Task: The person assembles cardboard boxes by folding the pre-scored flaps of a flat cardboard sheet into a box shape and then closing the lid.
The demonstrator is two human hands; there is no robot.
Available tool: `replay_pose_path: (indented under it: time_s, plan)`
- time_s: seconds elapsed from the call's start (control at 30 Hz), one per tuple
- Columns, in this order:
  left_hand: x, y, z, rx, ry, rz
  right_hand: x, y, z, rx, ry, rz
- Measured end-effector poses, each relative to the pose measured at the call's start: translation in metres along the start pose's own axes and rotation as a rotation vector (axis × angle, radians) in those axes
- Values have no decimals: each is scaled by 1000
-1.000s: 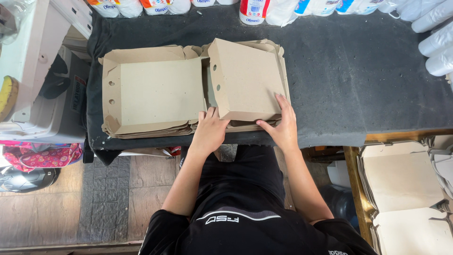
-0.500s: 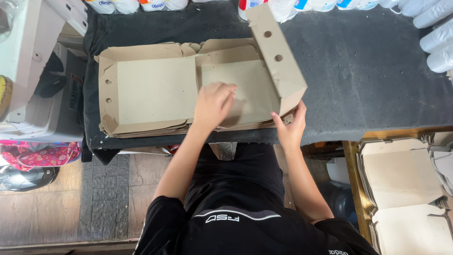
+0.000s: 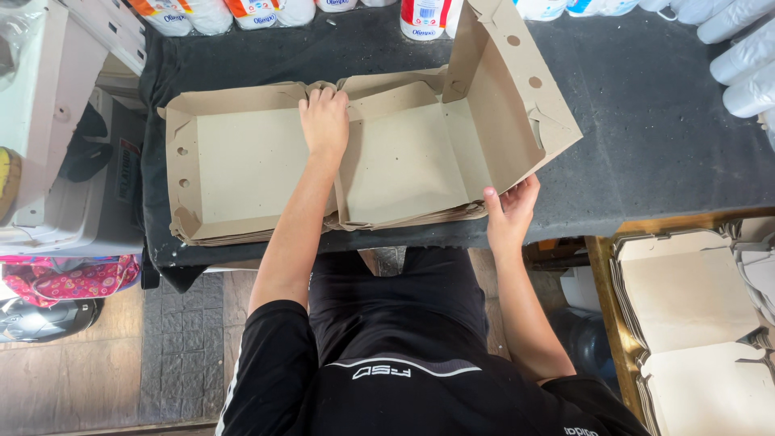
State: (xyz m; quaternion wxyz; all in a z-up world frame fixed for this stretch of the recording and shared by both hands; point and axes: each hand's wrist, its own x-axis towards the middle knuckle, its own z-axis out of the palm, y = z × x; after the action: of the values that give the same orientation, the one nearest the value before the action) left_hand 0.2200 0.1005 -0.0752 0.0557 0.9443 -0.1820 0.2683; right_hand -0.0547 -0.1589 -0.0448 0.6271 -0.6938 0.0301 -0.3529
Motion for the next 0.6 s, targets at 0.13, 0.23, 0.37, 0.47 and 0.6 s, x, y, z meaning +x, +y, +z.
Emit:
replay_pose_path:
  time_s: [0.13,0.23,0.37,0.47,0.6]
  plan:
    - [3,4,-4,26,5,0,0,6,-2,22,-5,-11]
    - [6,10,-13,33,-74,4,-1,3,-2,44,-11,-2]
    - [9,16,-10,91,-149,26,-2,3,-2,53,-13,21]
    - [11,19,-2,93,-204,39,-5,1,-3,37,-14,38]
    - [11,19,-4,80,-242,29,-8,7,-7,76,-9,64]
